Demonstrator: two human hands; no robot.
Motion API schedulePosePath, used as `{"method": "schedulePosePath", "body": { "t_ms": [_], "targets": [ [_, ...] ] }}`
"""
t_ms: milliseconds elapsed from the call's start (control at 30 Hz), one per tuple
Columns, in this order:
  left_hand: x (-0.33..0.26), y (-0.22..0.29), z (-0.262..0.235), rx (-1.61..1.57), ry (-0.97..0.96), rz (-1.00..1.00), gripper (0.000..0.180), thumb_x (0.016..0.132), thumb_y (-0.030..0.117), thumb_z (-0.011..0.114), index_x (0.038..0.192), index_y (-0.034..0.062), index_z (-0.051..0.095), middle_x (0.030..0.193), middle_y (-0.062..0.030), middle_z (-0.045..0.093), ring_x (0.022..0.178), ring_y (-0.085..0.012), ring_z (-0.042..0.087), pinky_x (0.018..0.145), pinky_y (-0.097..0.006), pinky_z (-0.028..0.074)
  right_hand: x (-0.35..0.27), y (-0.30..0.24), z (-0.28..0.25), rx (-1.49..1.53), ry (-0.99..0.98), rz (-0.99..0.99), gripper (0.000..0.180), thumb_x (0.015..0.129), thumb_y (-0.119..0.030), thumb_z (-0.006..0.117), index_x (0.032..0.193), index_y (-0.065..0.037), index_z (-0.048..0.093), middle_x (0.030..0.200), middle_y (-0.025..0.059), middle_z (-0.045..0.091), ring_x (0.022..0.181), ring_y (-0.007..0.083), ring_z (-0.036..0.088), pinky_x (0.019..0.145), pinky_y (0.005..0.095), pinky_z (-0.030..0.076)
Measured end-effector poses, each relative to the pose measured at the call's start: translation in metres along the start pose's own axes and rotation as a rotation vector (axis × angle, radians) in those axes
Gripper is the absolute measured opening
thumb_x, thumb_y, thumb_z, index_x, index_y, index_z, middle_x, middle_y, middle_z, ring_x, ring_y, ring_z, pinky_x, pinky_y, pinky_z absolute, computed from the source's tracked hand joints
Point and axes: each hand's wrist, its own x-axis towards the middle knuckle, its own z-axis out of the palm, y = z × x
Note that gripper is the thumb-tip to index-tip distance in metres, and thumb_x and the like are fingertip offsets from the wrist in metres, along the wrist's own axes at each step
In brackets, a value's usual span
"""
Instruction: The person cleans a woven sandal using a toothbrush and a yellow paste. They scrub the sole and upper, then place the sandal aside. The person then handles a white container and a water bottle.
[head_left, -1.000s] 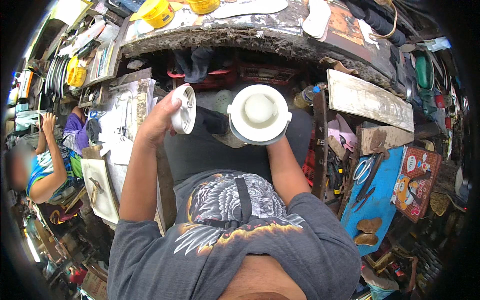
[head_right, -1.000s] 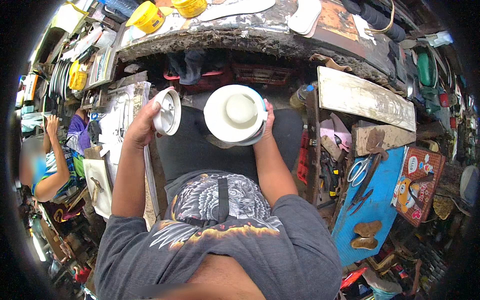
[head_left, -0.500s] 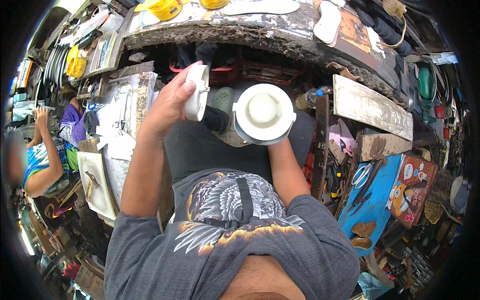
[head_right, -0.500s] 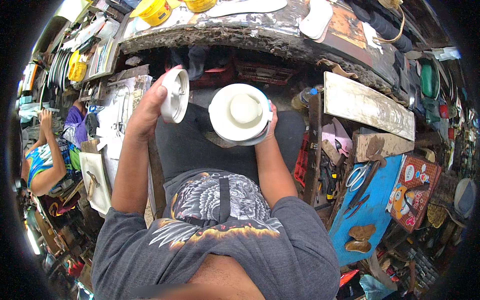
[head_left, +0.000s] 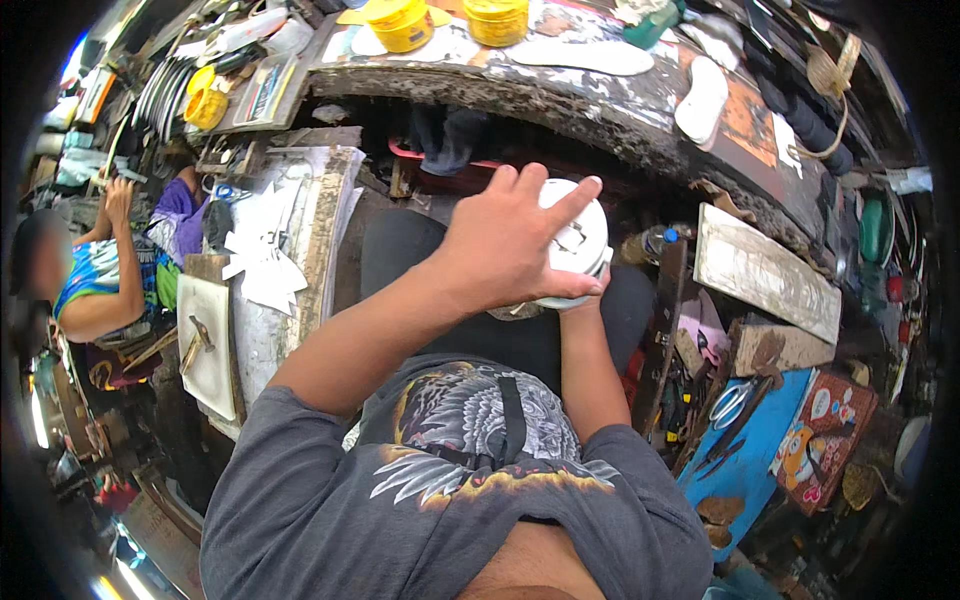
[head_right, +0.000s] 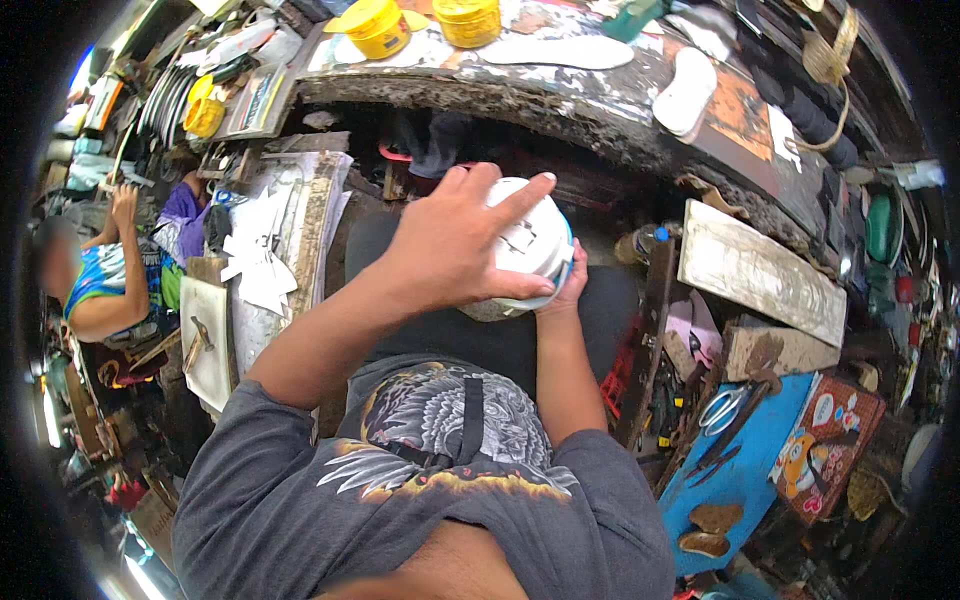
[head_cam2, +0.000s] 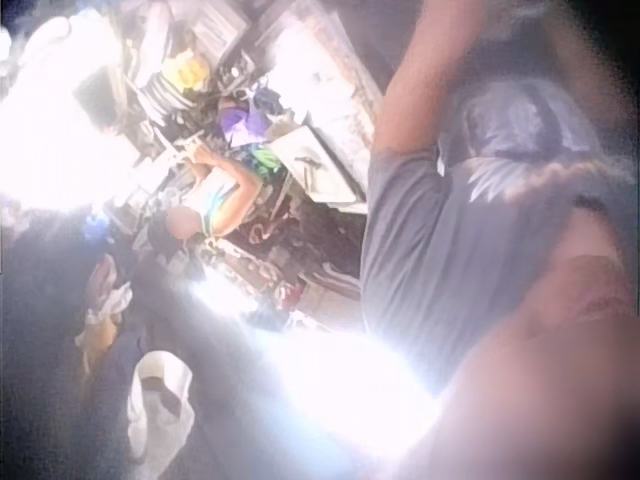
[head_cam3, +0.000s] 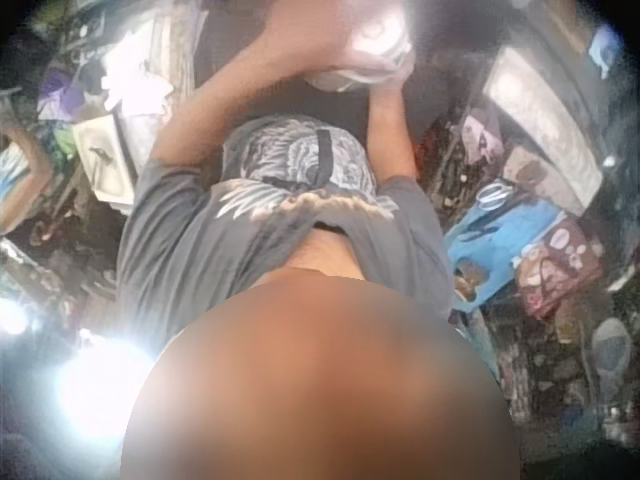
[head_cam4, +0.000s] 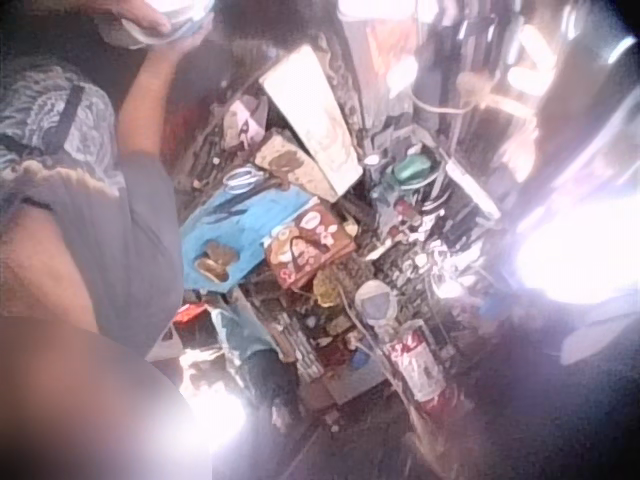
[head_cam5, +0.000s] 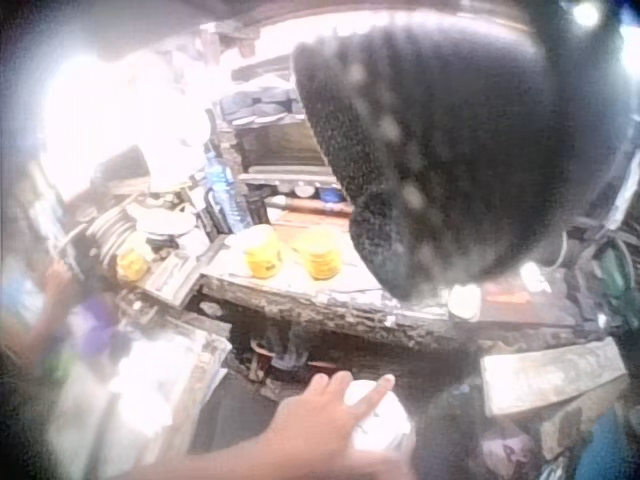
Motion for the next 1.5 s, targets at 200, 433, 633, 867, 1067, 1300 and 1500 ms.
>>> {"method": "schedulePosePath", "body": {
  "t_ms": [200,433,633,867,1067,1300,1500],
  "targets": [
    [0.002,0.005,0.005,0.016,-0.112,-0.136,0.098,0.072,0.077,0.073,0.149,0.0186,0.054,0.111,-0.0187,0.059,0.107,-0.0355,0.062,0.079,-0.046,0.058,-0.003,-0.001,-0.008,0.014,-0.025,0.059,0.085,0.092,-0.063,0.049,0.16,-0.016,0.033,0.161,0.0147,0.04,0.148,0.0368,0.04,0.124,0.054,0.031],
    [0.002,-0.004,0.004,-0.021,-0.142,-0.044,0.089,0.071,0.06,0.082,0.149,0.0266,0.054,0.131,-0.02,0.054,0.114,-0.039,0.055,0.09,-0.048,0.056,-0.01,-0.002,-0.01,0.072,0.294,0.065,0.08,0.095,-0.055,0.047,0.157,-0.006,0.038,0.156,0.0194,0.047,0.142,0.0397,0.047,0.121,0.054,0.035],
    [0.003,-0.022,0.008,-0.249,-0.197,0.175,0.086,0.065,0.03,0.089,0.145,0.0315,0.058,0.155,-0.0188,0.043,0.138,-0.046,0.042,0.113,-0.054,0.041,-0.01,-0.003,-0.007,0.078,0.14,0.065,0.081,0.093,-0.058,0.046,0.159,-0.012,0.037,0.159,0.0173,0.043,0.144,0.0398,0.045,0.12,0.0562,0.036],
    [0.006,-0.021,0.003,-0.615,-0.226,0.191,0.041,0.082,0.04,0.083,0.11,0.0103,0.075,0.133,-0.0093,0.065,0.138,-0.0348,0.05,0.119,-0.052,0.023,-0.012,-0.002,-0.007,0.107,0.009,0.128,0.078,0.092,-0.056,0.054,0.155,-0.012,0.042,0.155,0.017,0.047,0.142,0.0385,0.047,0.119,0.0568,0.038],
    [0.009,-0.003,-0.006,-1.482,-0.111,-0.099,0.025,0.091,0.018,0.079,0.11,0.0029,0.072,0.105,-0.0073,0.074,0.099,-0.0127,0.069,0.089,-0.031,0.055,-0.012,0.0,-0.018,0.074,0.234,0.109,0.07,0.097,-0.051,0.052,0.152,-0.008,0.046,0.151,0.0166,0.052,0.139,0.0381,0.05,0.118,0.0547,0.039],
    [-0.012,-0.009,0.006,-0.103,0.024,-0.201,0.071,0.077,0.055,0.082,0.127,0.0072,0.067,0.116,-0.0192,0.061,0.111,-0.0377,0.057,0.096,-0.046,0.049,-0.017,-0.004,-0.017,0.064,0.225,0.167,0.071,0.099,-0.054,0.041,0.154,-0.011,0.045,0.157,0.0164,0.048,0.144,0.0374,0.045,0.122,0.0554,0.032],
    [-0.02,-0.015,0.0,-0.717,0.006,0.191,0.042,0.088,0.015,0.071,0.128,0.002,0.066,0.128,-0.0188,0.066,0.128,-0.0328,0.059,0.105,-0.043,0.048,-0.017,-0.002,-0.021,0.151,-0.046,0.129,0.081,0.095,-0.056,0.047,0.157,-0.005,0.039,0.157,0.0206,0.046,0.144,0.0394,0.045,0.123,0.0551,0.032]
  ]
}}
